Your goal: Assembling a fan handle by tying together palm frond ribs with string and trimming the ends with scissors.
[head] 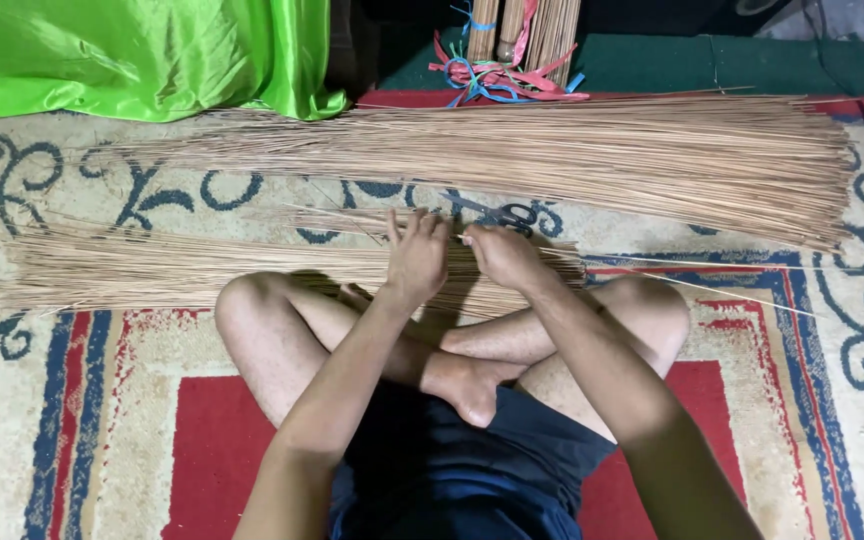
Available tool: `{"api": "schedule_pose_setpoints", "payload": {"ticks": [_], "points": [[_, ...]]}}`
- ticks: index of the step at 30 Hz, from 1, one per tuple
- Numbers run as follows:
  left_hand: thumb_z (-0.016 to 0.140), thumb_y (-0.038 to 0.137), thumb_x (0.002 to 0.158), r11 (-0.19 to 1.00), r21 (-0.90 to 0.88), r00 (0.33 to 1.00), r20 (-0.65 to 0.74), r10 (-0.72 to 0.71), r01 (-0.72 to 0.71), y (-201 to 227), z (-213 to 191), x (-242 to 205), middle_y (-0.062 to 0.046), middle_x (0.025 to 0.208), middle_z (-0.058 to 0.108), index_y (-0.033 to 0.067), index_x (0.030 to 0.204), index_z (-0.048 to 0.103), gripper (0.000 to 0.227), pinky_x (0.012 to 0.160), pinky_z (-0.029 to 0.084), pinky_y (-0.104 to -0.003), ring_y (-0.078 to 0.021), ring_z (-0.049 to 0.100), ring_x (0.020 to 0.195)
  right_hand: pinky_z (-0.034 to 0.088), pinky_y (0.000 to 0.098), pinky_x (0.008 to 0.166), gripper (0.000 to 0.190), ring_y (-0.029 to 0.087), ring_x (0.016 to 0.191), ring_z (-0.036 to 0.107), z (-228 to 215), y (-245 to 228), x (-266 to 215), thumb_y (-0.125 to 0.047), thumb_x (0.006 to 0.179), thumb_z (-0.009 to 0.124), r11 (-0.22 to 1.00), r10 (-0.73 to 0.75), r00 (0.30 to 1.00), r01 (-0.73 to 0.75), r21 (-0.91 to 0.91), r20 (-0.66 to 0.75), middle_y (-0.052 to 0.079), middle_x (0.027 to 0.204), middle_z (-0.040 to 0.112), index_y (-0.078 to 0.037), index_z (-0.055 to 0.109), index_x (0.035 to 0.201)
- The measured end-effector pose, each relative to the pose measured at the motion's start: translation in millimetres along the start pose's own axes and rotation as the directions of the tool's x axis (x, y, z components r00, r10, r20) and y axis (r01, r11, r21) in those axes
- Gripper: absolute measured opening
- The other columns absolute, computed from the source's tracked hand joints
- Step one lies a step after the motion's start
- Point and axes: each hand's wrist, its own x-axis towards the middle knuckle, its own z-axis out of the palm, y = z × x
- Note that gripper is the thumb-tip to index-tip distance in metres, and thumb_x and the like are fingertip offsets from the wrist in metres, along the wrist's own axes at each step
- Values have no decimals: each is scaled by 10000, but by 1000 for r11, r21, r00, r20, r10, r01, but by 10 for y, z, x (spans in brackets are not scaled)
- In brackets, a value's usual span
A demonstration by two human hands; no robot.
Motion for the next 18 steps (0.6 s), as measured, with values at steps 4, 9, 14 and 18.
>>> {"api": "schedule_pose_setpoints", "payload": {"ticks": [4,9,14,18], "points": [[502,131,1004,986,109,987,-85,137,-128,-110,342,152,-51,1204,734,156,1231,673,285,1219,119,-599,-216,642,1224,583,495,813,256,442,953,710,36,53,-6,-116,1029,473,996,-39,998,36,81,42,227,951,725,-40,659,1187],[540,191,1036,983,152,993,-38,114,-107,-595,394,144,-62,1098,766,170,1150,719,213,1190,152,-645,-240,707,1112,560,545,827,261,498,994,682,-223,242,-276,-164,1045,453,998,12,993,-18,59,113,301,959,705,-12,651,1118],[533,213,1045,987,161,995,-93,34,-19,-1296,315,-42,-80,1143,741,140,1195,695,232,1201,149,-632,-254,682,1151,560,558,845,265,511,987,682,-382,585,-532,-142,1026,455,999,42,992,-40,-15,118,302,953,699,3,648,1137],[523,150,1014,985,174,1000,-22,3,1,-1510,275,-79,-89,1231,704,124,1185,656,218,1219,146,-612,-275,629,1247,552,569,829,259,519,969,671,-290,741,-561,-133,1025,467,999,30,998,-29,-17,64,302,924,681,0,653,1149]]}}
